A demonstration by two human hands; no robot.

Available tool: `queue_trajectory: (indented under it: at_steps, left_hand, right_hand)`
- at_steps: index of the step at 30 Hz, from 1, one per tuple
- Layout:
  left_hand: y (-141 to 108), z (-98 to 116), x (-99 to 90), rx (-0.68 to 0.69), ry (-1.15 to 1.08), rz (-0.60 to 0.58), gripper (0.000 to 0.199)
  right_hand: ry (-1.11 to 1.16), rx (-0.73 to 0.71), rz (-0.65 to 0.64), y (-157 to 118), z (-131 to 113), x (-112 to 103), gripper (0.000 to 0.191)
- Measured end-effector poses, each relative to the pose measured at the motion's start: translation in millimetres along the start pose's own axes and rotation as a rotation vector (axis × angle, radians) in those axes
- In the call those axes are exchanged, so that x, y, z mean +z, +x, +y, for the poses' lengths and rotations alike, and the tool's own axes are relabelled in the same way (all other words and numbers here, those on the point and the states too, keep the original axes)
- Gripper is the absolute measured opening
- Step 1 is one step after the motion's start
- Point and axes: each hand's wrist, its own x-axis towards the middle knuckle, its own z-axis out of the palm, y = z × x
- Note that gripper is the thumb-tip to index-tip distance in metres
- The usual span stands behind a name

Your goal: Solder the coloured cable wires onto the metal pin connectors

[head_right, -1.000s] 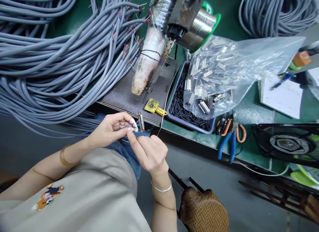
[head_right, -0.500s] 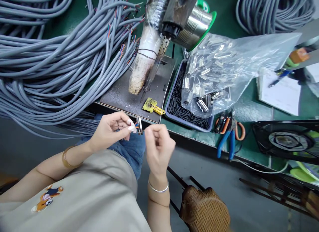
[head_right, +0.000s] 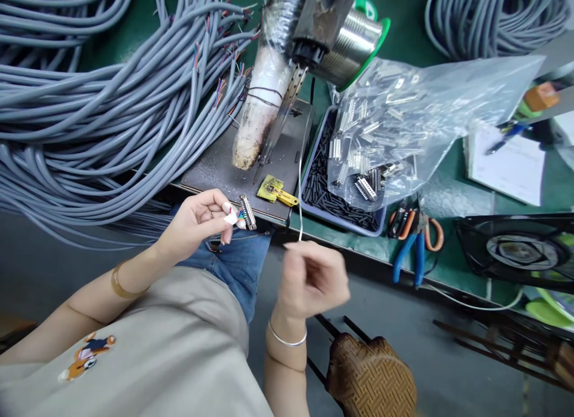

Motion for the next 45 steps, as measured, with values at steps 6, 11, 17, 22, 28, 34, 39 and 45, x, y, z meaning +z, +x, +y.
queue_trajectory:
  at_steps: [6, 11, 17, 22, 28, 34, 39, 45]
  left_hand:
    - [5.0, -0.7, -1.4, 0.011, -0.025, 0.047, 0.032]
    - [7.6, -0.7, -0.1, 0.041, -0.029, 0.077, 0.03]
    - [14.9, 0.6, 3.0, 0.054, 0.05, 0.128, 0.032]
    - [21.8, 4.1, 7.6, 0.091, 0.089, 0.139, 0.03]
    - [29.6, 1.2, 10.9, 0.217, 0.125, 0.186, 0.024]
    - [32.2, -0.4, 13.3, 0.258, 0.177, 0.244, 0.018]
    - [33.0, 0.1, 13.2, 0.238, 0.221, 0.256, 0.017]
    - [35.8, 1.9, 12.3, 0.248, 0.227, 0.244, 0.017]
  right_hand:
    - [0.034, -0.11, 0.183, -4.7, 0.1, 5.9, 0.024]
    - [-0.066, -0.058, -0.214, -17.3, 15.3, 10.7, 0.013]
    - [0.015, -0.041, -0.312, -14.7, 25.0, 22.7, 0.012]
    - [0.13, 0.098, -0.297, -11.0, 29.3, 24.5, 0.011]
    - [0.042, -0.064, -0.294, -5.8, 35.4, 26.9, 0.013]
    - [0.003, -0.178, -0.277, 0.7, 38.8, 29.8, 0.018]
    - [-0.024, -0.203, -0.273, 5.6, 38.8, 30.3, 0.017]
    - [-0.036, -0.224, -0.271, 11.0, 37.5, 32.8, 0.018]
